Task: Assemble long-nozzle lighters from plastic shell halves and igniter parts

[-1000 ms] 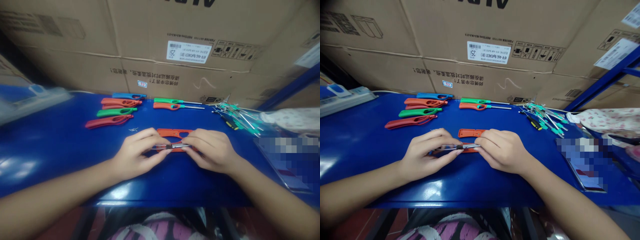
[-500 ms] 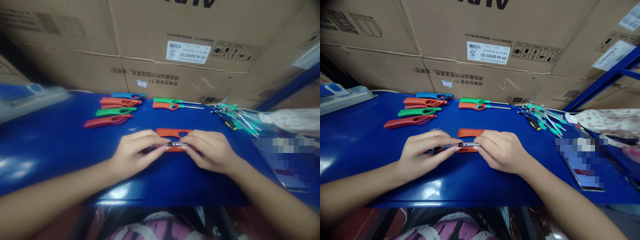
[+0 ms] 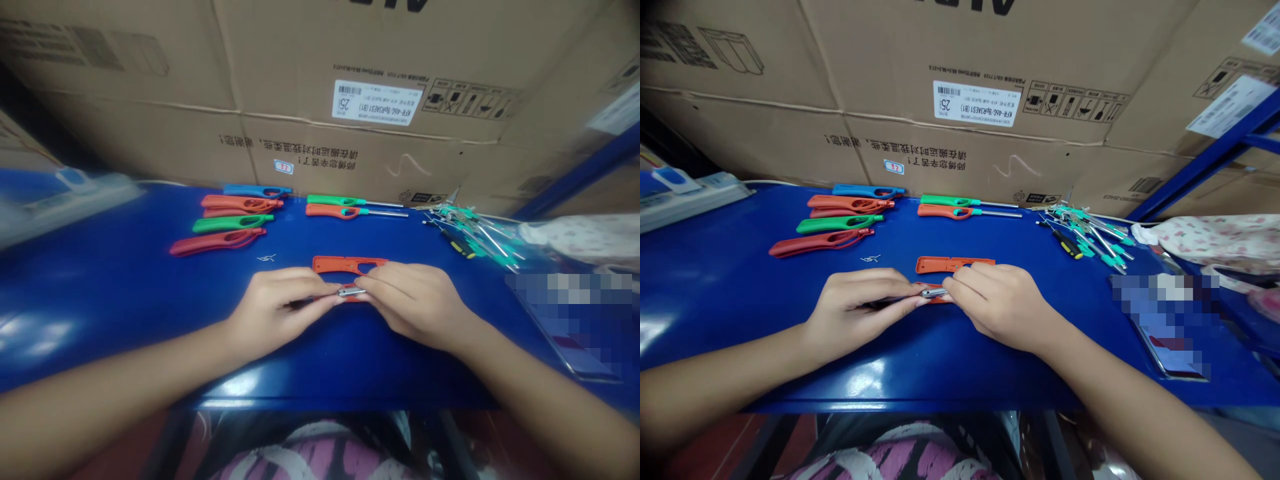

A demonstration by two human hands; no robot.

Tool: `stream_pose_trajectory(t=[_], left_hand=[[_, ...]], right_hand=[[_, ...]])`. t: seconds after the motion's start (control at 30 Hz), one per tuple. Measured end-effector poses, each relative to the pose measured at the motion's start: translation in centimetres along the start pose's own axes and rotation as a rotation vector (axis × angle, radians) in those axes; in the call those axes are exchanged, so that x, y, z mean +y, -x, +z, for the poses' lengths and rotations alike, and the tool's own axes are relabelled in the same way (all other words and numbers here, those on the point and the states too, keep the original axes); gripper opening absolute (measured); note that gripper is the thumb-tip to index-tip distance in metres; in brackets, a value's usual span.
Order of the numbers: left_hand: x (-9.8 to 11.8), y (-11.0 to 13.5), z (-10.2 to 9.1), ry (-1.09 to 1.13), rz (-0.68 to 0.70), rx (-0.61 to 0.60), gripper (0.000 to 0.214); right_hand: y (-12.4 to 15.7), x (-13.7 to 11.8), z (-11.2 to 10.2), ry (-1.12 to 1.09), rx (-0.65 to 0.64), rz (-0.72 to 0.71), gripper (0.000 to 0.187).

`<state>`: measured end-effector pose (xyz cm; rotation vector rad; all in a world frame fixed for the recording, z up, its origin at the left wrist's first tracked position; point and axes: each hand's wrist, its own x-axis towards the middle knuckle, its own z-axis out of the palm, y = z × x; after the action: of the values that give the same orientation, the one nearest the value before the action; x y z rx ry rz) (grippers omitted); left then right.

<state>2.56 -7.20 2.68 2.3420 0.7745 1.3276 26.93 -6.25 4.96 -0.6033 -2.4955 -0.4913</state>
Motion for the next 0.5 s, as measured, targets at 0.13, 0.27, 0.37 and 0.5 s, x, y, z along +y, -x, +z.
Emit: stream_pose_trajectory(t=[0.13,0.27,0.37,0.5], left_hand=[[0.2,-0.1,0.3,-0.026,-0.113,-0.061,0.008],[0.1,-0.3,0.8,-0.008,-0.254,-0.148,0.011],[0.0,-0.4,1.0,0.002,-0.306,-0.208,0.021],[0.2,-0.4,1.3,0.051,-0.363,-0.285,0.028]], right_hand=[[-0.1,0.0,-0.1,0.021,-0.174,0.045,0.021],[-0.1,0.1,-0.2,-0.053,-0.334,0.152,0.024],[-0.2,0.3,-0.2,-0.122,-0.409,0.274,0.027],[-0.3,0.6,0.0,-0.149,-0.473,0.384,0.038]])
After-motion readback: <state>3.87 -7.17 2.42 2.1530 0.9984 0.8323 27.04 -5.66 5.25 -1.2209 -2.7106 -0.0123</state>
